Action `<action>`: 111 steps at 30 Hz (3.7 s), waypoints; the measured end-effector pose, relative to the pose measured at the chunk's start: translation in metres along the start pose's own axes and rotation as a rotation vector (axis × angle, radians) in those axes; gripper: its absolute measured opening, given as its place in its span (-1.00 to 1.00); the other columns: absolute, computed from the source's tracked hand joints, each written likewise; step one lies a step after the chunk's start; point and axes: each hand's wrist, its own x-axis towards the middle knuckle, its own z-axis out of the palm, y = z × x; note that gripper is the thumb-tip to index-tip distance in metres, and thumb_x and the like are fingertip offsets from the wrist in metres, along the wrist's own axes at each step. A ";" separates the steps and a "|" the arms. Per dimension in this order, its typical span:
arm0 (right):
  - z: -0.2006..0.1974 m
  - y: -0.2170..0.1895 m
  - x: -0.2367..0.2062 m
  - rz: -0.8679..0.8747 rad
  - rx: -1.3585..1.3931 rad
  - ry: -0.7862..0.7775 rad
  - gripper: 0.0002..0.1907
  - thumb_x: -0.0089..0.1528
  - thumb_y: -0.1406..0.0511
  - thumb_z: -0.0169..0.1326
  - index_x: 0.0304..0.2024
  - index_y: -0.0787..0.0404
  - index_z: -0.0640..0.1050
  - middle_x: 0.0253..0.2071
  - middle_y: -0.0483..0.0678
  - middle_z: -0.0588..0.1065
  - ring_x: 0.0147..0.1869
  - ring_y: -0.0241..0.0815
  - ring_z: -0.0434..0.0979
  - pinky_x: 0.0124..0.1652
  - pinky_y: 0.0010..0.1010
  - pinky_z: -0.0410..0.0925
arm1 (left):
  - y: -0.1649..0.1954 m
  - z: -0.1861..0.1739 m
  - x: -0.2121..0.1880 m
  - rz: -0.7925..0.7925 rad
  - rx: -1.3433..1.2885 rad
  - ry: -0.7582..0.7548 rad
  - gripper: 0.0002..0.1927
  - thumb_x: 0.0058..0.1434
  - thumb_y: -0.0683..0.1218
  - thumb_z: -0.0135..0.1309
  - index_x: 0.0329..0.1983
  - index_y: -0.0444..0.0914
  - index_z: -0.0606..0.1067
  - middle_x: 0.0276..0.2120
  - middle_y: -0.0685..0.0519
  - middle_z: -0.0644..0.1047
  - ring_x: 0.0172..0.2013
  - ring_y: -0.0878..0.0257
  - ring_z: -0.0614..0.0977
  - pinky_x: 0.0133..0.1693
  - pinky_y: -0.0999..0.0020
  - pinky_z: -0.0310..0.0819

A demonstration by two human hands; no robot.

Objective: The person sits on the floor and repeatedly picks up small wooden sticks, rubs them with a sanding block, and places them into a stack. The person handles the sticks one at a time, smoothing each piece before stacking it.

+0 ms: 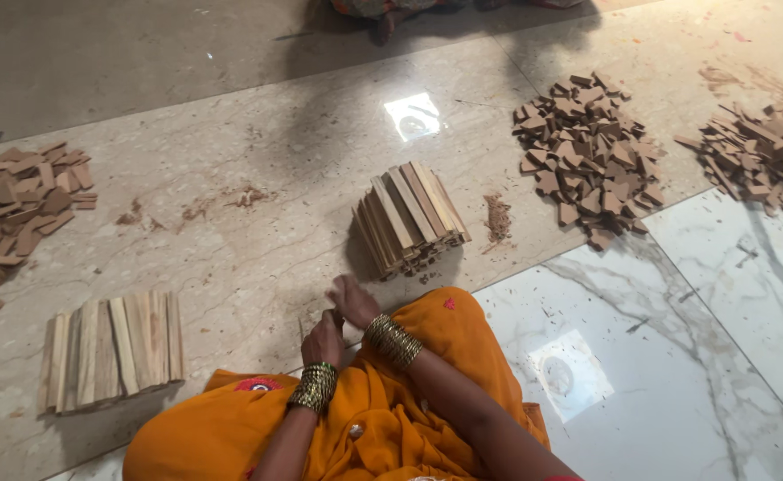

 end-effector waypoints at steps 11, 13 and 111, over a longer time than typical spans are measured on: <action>-0.013 -0.002 0.012 0.001 0.321 0.046 -0.44 0.40 -0.13 -0.06 0.06 0.22 0.37 -0.13 0.22 0.42 -0.36 -0.04 0.42 -0.43 -0.23 0.29 | -0.012 0.021 0.004 -0.025 -0.019 -0.098 -0.69 0.41 0.09 -0.07 -0.01 -0.22 0.41 -0.36 -0.18 0.63 -0.34 -0.13 0.68 -0.31 -0.03 0.58; -0.017 -0.001 0.013 0.148 0.544 -0.045 -0.43 0.37 -0.16 -0.07 -0.04 0.21 0.37 -0.31 0.11 0.40 -0.60 -0.21 0.32 -0.65 -0.37 0.21 | -0.007 0.020 0.003 0.003 -0.033 -0.024 -0.69 0.39 0.13 -0.04 -0.04 -0.18 0.43 -0.41 -0.17 0.63 -0.35 -0.16 0.65 -0.33 -0.05 0.53; -0.043 0.003 -0.002 0.060 0.893 -0.110 -0.46 0.33 0.04 -0.04 0.30 0.07 0.39 -0.11 0.04 0.49 -0.34 -0.25 0.49 -0.37 -0.39 0.47 | 0.000 0.002 0.027 0.177 -0.297 0.231 -0.69 0.39 0.03 0.00 0.03 -0.27 0.43 -0.54 0.00 0.58 -0.58 0.19 0.61 -0.54 0.24 0.52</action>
